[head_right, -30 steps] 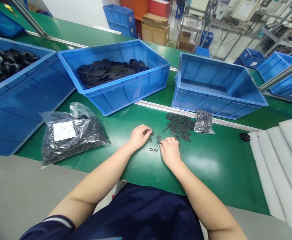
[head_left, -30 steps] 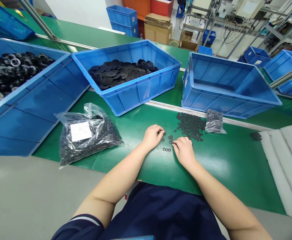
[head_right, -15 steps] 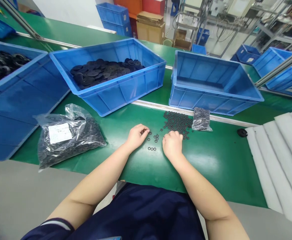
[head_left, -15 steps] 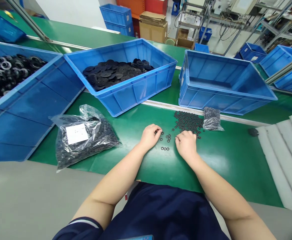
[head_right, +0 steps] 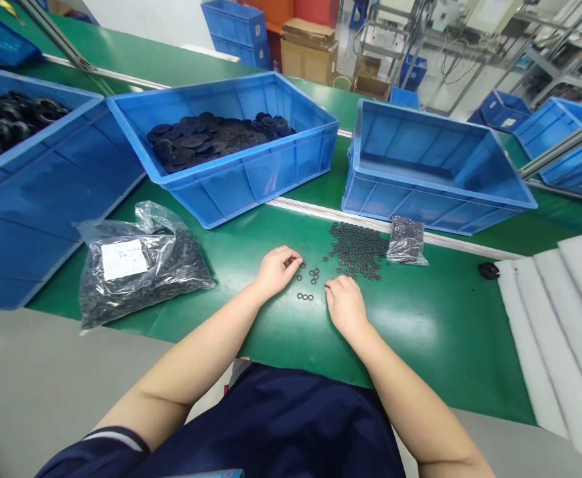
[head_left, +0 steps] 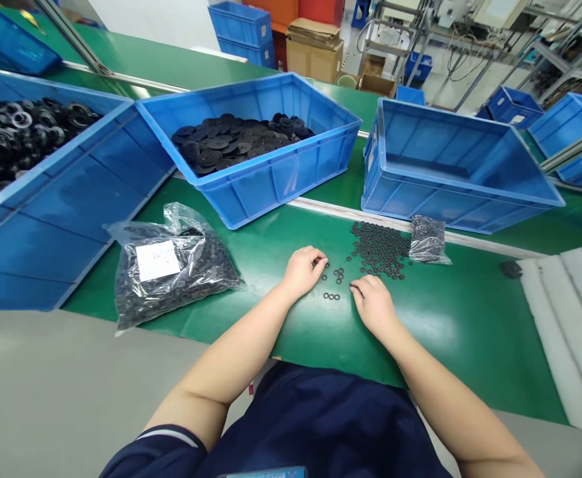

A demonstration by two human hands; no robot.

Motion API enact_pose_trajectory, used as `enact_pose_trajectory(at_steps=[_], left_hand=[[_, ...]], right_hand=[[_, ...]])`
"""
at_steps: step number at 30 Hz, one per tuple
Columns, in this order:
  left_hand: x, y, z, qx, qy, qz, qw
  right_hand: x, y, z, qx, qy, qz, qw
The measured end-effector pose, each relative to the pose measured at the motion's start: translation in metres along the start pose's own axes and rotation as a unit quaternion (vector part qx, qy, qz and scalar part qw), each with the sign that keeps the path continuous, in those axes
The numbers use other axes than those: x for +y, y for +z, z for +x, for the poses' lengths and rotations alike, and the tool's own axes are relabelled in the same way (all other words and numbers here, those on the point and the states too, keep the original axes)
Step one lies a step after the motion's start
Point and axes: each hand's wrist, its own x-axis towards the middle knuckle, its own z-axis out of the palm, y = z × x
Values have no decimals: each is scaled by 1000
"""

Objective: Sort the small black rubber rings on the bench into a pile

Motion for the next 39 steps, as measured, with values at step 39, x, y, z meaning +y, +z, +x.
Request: enact_pose_trajectory(at_steps=[39], left_hand=[[-3,2,-1,14,12,2,1000]], right_hand=[[-13,-15,57,-97,6,-197,975]])
